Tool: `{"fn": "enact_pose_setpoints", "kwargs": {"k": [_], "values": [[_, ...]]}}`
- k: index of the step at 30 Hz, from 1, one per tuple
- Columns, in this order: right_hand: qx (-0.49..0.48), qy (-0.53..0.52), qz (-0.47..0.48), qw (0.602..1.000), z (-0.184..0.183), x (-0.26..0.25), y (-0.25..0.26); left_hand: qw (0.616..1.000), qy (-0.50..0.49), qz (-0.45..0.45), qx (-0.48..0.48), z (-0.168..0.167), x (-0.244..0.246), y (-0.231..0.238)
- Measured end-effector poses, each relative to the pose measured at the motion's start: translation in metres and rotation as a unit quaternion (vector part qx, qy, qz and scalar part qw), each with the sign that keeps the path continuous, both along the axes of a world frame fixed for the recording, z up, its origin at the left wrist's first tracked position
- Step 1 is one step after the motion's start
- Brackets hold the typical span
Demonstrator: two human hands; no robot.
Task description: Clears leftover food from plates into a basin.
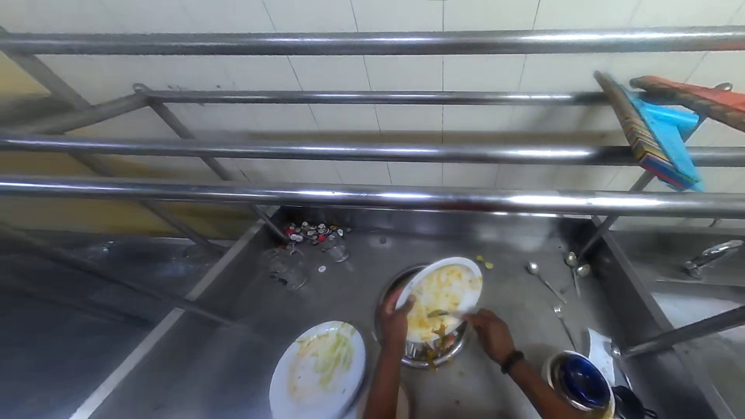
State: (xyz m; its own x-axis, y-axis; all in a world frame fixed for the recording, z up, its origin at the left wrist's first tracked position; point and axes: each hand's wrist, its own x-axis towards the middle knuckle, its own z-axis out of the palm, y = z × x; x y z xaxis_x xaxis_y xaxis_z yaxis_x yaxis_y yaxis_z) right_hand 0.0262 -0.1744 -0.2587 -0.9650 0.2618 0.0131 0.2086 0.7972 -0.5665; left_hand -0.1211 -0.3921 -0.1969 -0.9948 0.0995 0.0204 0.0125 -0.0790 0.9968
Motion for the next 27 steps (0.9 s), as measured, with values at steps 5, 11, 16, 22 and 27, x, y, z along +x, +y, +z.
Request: {"fn": "enact_pose_setpoints", "kwargs": {"k": [5,11,16,22,27], "values": [[0.015,-0.086,0.091,0.992,0.001,0.003,0.015,0.999,0.035,-0.005,-0.002,0.004,-0.002,-0.005],[0.033,-0.062,0.029,0.997,0.003,0.000,0.017,1.000,0.025,-0.009,-0.012,-0.001,-0.001,-0.013],[0.011,-0.116,0.095,0.989,-0.008,0.019,0.008,0.999,0.045,-0.018,-0.001,0.002,0.004,-0.009],[-0.098,0.013,-0.014,0.995,-0.014,0.056,0.010,0.985,-0.069,0.136,0.076,-0.002,0.018,-0.032],[-0.213,0.034,-0.110,0.970,-0.004,0.090,0.006,0.924,-0.183,0.314,0.116,-0.013,0.040,-0.081]]}}
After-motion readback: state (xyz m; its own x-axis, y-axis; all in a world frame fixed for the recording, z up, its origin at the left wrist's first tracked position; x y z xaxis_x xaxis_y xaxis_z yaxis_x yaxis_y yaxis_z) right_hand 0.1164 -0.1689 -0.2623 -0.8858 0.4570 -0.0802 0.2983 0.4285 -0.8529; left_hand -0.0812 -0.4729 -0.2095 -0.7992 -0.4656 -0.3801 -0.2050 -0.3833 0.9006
